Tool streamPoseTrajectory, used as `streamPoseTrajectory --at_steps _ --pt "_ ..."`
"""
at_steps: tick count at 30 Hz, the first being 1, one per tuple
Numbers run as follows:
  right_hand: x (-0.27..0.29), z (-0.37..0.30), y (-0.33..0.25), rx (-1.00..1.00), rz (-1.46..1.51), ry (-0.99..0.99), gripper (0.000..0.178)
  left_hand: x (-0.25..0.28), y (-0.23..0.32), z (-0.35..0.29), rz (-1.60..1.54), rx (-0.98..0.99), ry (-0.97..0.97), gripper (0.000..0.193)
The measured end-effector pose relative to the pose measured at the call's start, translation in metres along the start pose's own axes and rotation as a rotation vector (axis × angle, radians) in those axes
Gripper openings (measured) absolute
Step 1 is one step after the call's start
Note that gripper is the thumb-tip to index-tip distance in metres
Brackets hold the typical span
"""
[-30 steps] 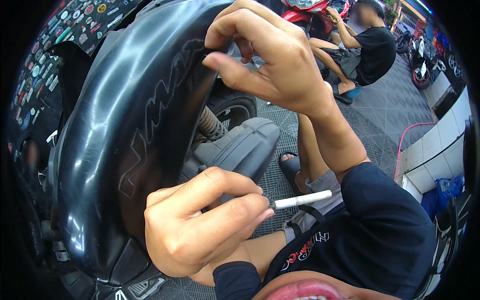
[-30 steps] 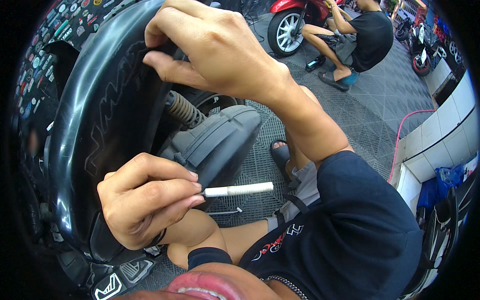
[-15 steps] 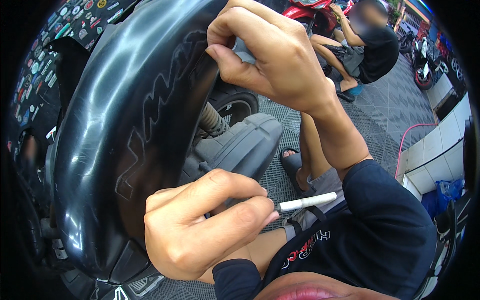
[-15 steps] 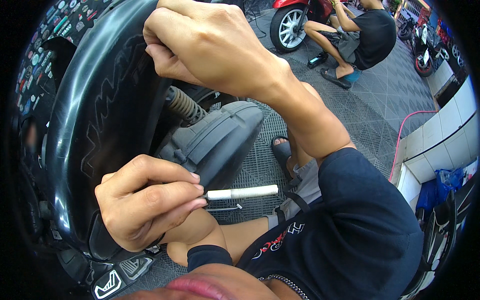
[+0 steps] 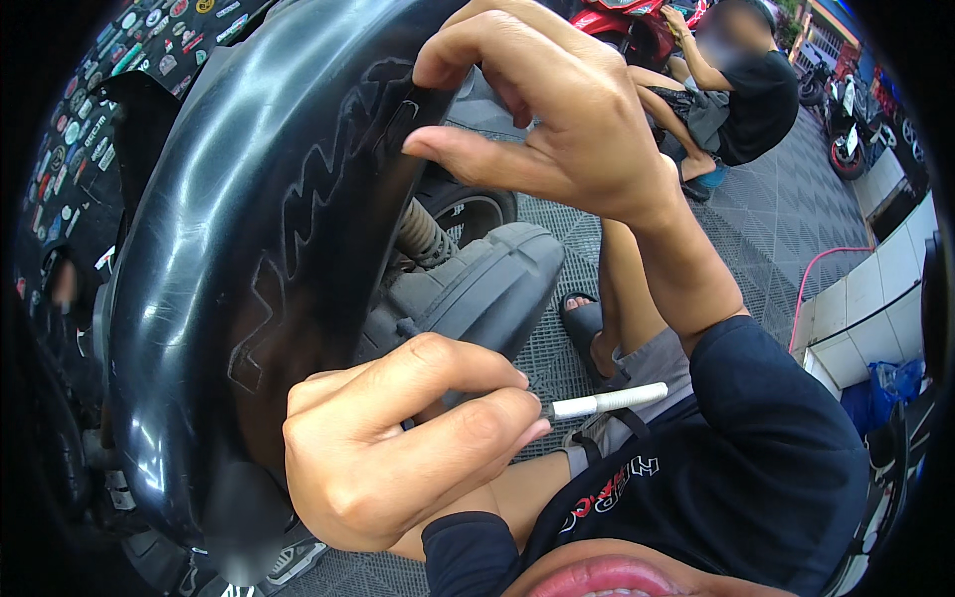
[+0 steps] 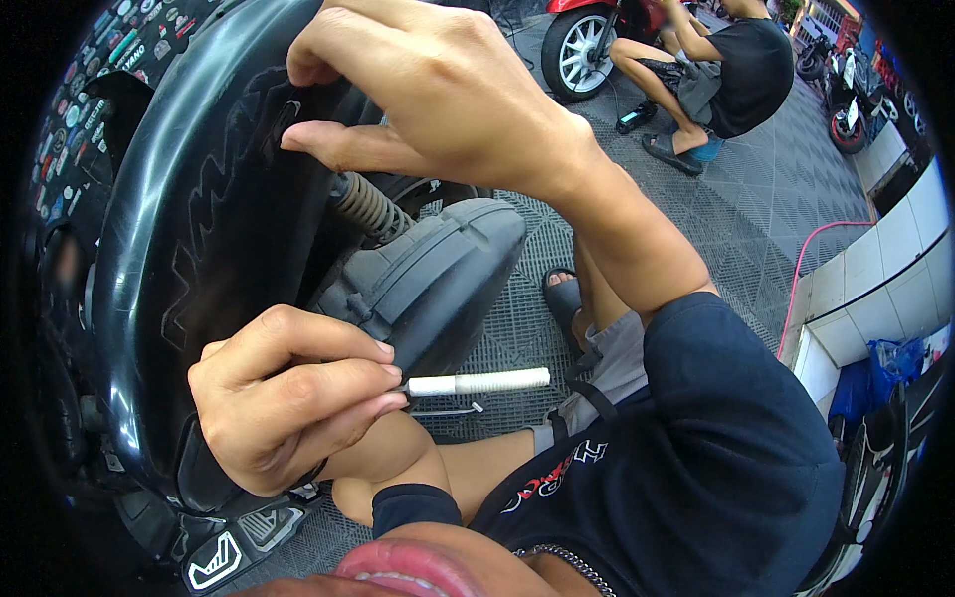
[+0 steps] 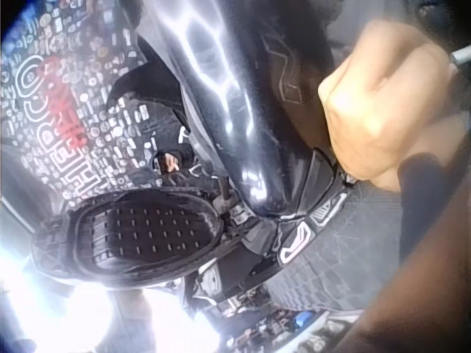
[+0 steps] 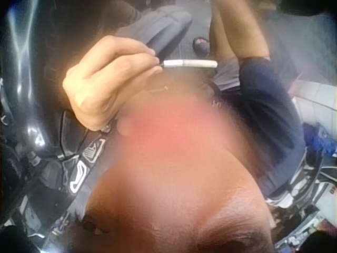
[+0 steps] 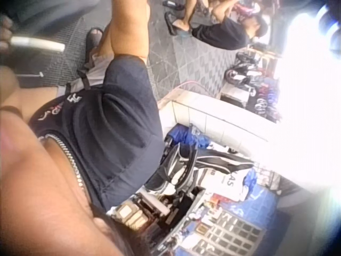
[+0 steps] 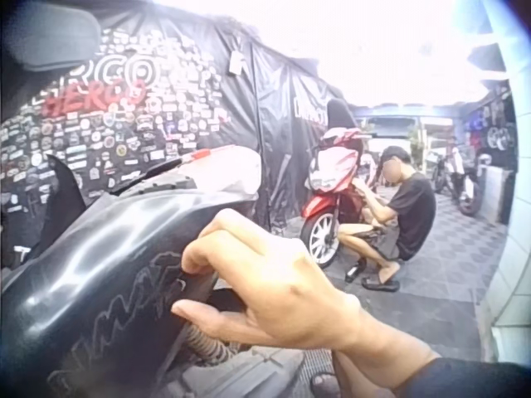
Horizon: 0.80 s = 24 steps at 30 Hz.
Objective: The person applies a decorative sticker to the rear fender of a scooter. They use a small tool to press the sticker into place and smooth out the edges, then use their fingers to rub the surface and ensure adhesion.
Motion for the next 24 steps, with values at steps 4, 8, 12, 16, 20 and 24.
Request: streamPoseTrajectory --at_steps 4,8,12,16,20,24 --pt "-0.002 -0.001 0.008 0.018 -0.046 -0.06 0.017 -0.002 -0.002 0.0 -0.014 -0.023 0.016 0.025" --pt "-0.005 0.005 0.01 0.15 0.04 0.03 0.013 -0.002 -0.005 -0.002 -0.016 -0.045 0.019 0.024" --pt "-0.008 0.005 0.013 0.169 0.054 0.026 0.015 -0.001 -0.006 -0.002 -0.015 -0.058 0.012 0.024" --pt "-0.009 0.003 0.02 0.21 0.091 -0.017 0.014 -0.002 -0.007 -0.001 -0.018 -0.072 0.021 0.023" --pt "-0.004 0.003 0.008 0.319 0.12 0.046 0.015 -0.002 -0.004 0.0 -0.012 -0.037 0.026 0.023" --pt "0.007 0.003 0.014 0.271 0.028 0.033 0.018 -0.003 -0.005 0.001 -0.009 -0.049 0.044 0.024"
Point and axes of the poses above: each hand's wrist, its own z-axis towards the middle knuckle, its own x-axis out of the back of the hand, y = z × x, the point moved 2 cm from there along z, towards the middle knuckle, and after that the axes turned 3 degrees about y, right-handed, at the moved point
